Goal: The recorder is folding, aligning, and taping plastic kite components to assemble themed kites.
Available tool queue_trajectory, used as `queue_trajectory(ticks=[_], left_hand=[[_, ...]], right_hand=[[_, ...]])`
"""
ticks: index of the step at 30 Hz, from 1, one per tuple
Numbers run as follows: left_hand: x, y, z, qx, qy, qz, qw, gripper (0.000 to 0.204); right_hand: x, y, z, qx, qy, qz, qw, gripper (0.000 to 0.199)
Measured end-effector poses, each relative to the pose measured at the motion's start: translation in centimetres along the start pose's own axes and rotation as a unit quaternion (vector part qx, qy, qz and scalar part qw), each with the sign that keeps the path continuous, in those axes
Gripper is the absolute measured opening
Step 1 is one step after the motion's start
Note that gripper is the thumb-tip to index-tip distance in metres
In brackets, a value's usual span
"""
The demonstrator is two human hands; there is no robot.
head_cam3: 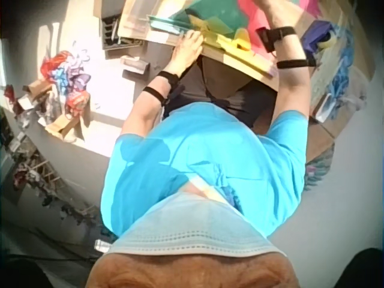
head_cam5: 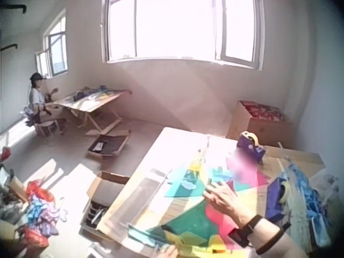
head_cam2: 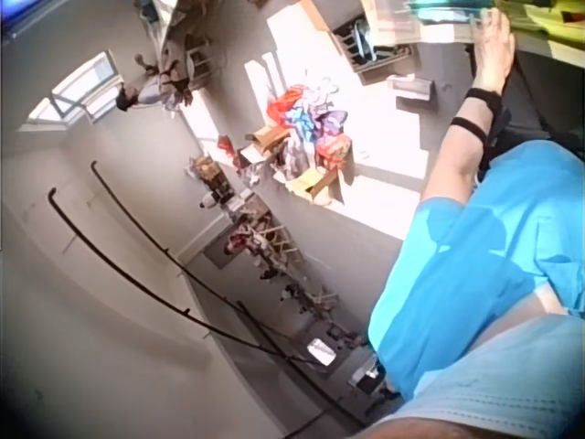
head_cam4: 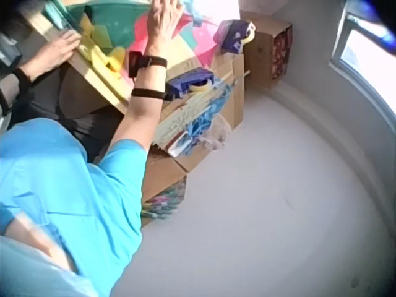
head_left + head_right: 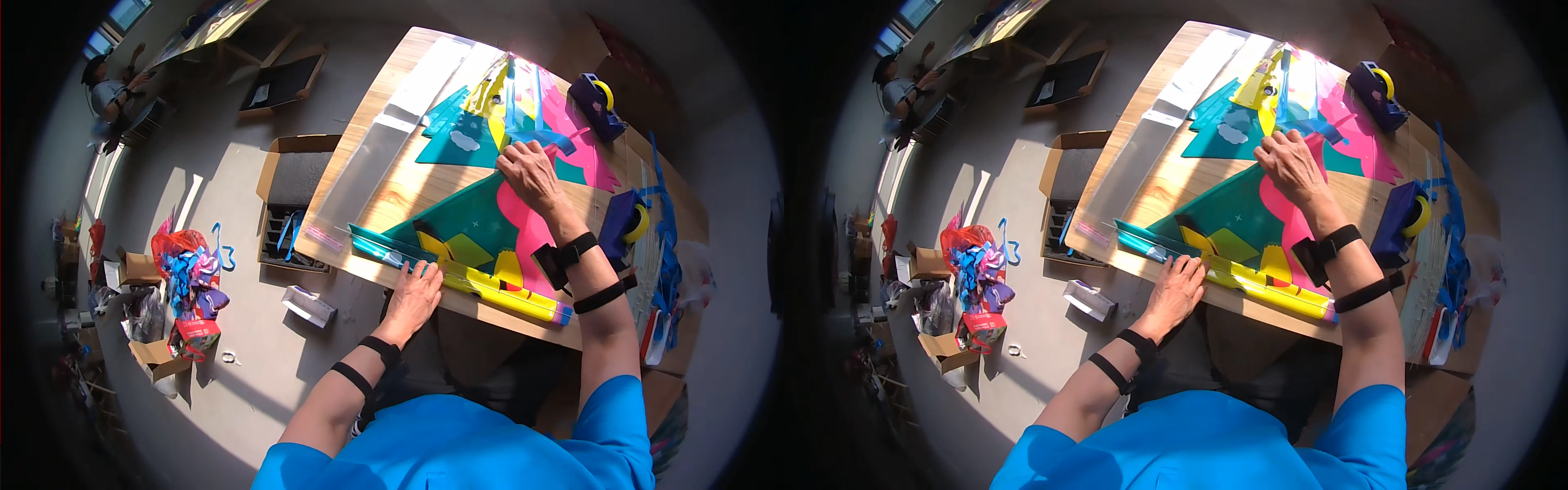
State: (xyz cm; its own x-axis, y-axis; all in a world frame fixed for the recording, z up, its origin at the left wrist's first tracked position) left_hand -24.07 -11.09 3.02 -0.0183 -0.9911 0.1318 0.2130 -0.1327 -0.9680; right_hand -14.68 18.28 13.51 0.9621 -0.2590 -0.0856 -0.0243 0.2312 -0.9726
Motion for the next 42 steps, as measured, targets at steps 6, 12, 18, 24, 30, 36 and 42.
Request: queue_trajectory(ticks=[6,12,18,24,30,36,42], left_hand=[[0.4,0.6,-0.3,0.003,-0.015,-0.025,1.000,0.045],[0.2,0.2,0.0,0.034,-0.005,0.008,0.999,0.047],[0.2,-0.1,-0.7,0.104,0.005,0.044,0.994,0.056],[-1.3,1.0,-0.3,-0.003,-0.013,0.000,1.000,0.067],[-1.2,0.7,0.3,-0.010,-0.045,-0.033,0.998,0.071],[-1.6,-0.5,0.4,0.006,-0.034,-0.031,0.999,0.067],[-2.6,-1.5,0.8,0.024,-0.029,-0.059,0.998,0.065]], right_hand=[[9.7,-1.2,-6.3,-0.064,0.014,0.024,0.998,0.011],[17.2,5.7,-12.2,-0.081,0.100,-0.041,0.991,0.024],[17.5,7.1,-13.4,-0.113,0.148,-0.024,0.982,0.022],[18.2,7.6,-13.5,-0.103,0.184,-0.021,0.977,0.017],[22.2,6.0,-13.7,-0.169,0.362,0.103,0.911,0.014],[26.9,5.4,-12.2,-0.338,0.514,0.103,0.781,0.034],[27.0,6.9,-9.4,-0.324,0.433,0.100,0.835,0.024]])
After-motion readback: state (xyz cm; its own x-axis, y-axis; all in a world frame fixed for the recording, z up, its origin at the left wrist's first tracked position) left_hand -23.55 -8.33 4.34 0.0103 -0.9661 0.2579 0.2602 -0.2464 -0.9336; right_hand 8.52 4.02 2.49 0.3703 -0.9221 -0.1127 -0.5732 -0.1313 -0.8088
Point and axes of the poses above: each hand's wrist, its own x-axis away from the middle knuckle, its own y-axis out of the palm, z = x × y, the point moved 1 cm from there along -x, towards the middle knuckle, and after that the axes turned 11 degrees about -z, right-handed, at the moved point
